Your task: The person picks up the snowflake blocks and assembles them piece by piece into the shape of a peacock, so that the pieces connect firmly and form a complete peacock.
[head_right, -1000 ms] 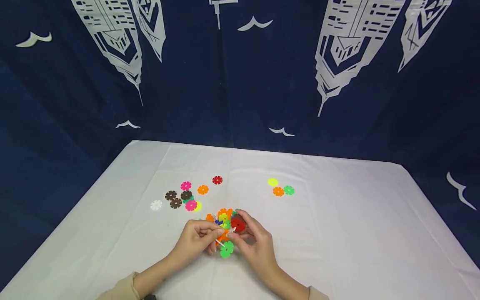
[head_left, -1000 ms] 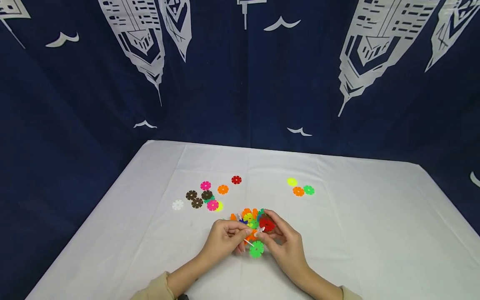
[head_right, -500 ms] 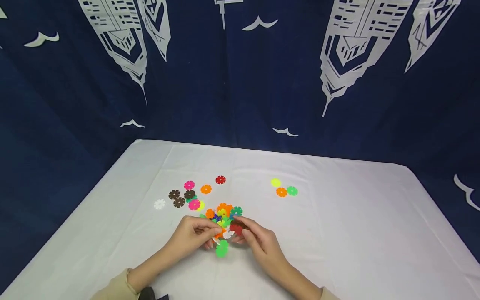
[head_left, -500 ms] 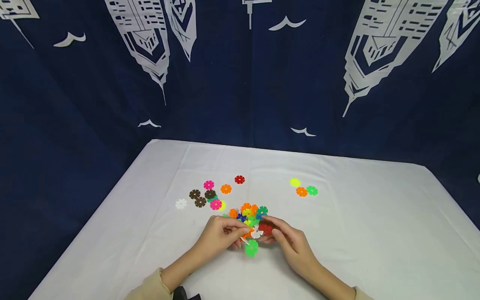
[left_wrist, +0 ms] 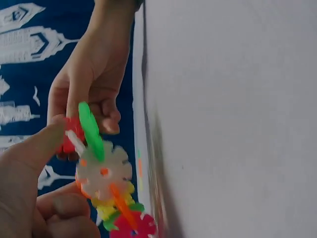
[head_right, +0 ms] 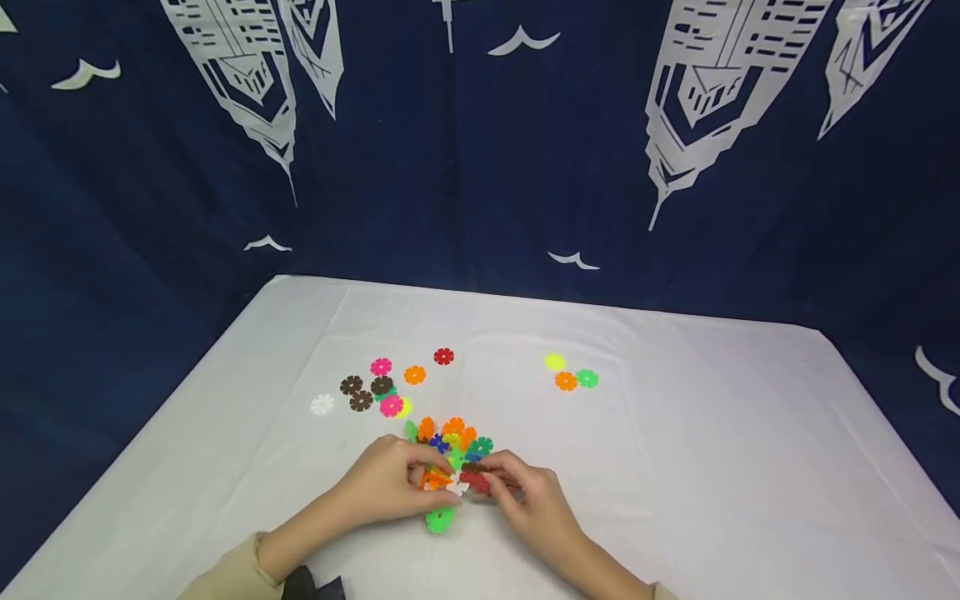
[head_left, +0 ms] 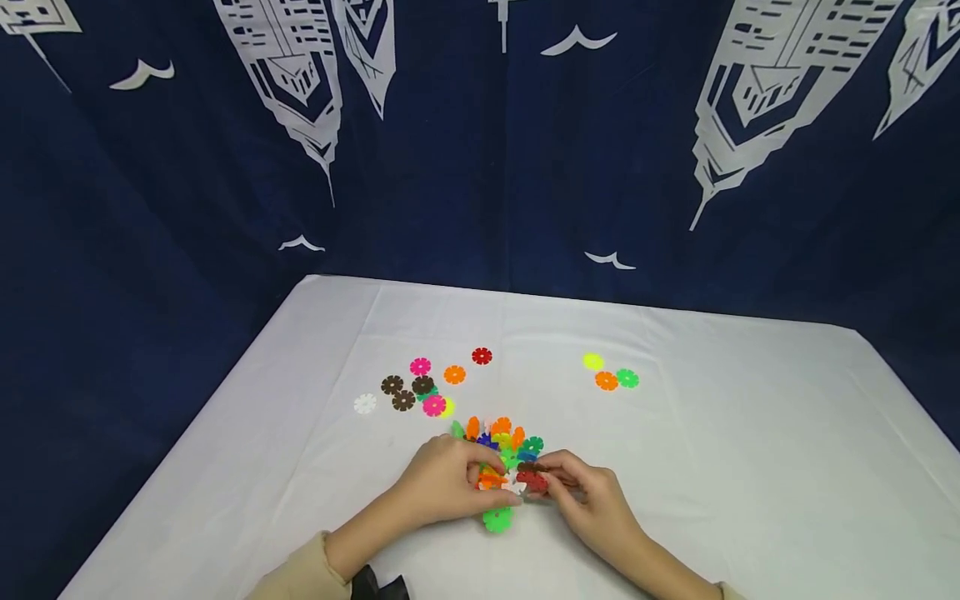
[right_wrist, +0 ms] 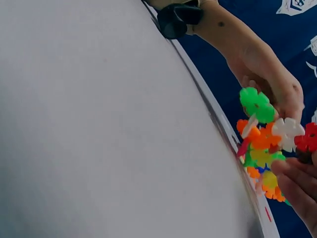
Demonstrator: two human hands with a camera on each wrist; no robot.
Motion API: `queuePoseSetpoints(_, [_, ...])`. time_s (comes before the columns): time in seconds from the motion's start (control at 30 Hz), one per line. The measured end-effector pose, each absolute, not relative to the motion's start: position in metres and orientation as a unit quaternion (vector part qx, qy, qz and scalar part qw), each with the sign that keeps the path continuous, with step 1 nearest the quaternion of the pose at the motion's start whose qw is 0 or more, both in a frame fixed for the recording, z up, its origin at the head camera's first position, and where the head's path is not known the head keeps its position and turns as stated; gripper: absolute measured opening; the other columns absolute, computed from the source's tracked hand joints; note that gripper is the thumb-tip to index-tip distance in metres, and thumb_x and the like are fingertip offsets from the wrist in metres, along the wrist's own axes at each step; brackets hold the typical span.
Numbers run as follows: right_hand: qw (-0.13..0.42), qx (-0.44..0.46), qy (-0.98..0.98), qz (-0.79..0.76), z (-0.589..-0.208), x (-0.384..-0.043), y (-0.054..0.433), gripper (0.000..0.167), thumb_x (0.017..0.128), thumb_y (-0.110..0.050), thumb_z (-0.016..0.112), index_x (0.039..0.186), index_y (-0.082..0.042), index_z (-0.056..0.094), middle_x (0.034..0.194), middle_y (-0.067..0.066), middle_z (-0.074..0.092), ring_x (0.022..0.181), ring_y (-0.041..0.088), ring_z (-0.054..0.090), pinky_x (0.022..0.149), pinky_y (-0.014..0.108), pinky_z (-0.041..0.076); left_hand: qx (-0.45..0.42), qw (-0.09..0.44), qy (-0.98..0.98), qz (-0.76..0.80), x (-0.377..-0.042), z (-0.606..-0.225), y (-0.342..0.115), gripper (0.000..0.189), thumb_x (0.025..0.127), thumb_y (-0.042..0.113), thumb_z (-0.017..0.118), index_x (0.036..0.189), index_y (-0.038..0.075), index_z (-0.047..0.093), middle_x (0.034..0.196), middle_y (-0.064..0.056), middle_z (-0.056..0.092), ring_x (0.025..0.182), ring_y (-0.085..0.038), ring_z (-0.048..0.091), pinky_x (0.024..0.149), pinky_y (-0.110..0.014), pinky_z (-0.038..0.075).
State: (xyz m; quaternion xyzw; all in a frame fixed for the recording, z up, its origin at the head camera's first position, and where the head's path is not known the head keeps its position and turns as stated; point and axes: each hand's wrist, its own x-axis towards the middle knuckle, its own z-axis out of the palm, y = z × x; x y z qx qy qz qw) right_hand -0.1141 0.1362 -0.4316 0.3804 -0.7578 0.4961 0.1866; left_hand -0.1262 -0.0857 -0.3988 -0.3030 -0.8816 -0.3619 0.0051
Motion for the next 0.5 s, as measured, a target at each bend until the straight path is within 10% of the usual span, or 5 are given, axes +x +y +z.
queuePoseSetpoints(0.23, [0.219,0.418,-0.764,0.440,-0.429,-0.110,0.133,0.010,0.096,-0.011,0.053,0.099,-0.004,0.060,0.092,0.007,0.069,0.080,0.014,0.067,0.067,0.019,0.052,-0.299,0.043,-0.913,-0.274,-0.118,-0.392,-0.075,0.036,0.068,0.045,0.080,0.083,0.014,0.072,0.049,0.019,0.042,0.043,0.001,0.037,0.038,-0.017,0.030])
queuePoseSetpoints(0.5, [0.155,0.395,-0.744,0.516,-0.435,-0.105,0.128,0.031,0.076,0.024,0.060,0.092,-0.003,0.059,0.082,0.008,0.069,0.070,0.012,0.066,0.060,0.021,0.053,-0.285,0.056,-0.905,-0.311,-0.112,-0.401,-0.079,0.032,0.062,0.038,0.086,0.078,0.015,0.071,0.046,0.019,0.032,0.041,0.005,0.033,0.041,-0.015,0.029])
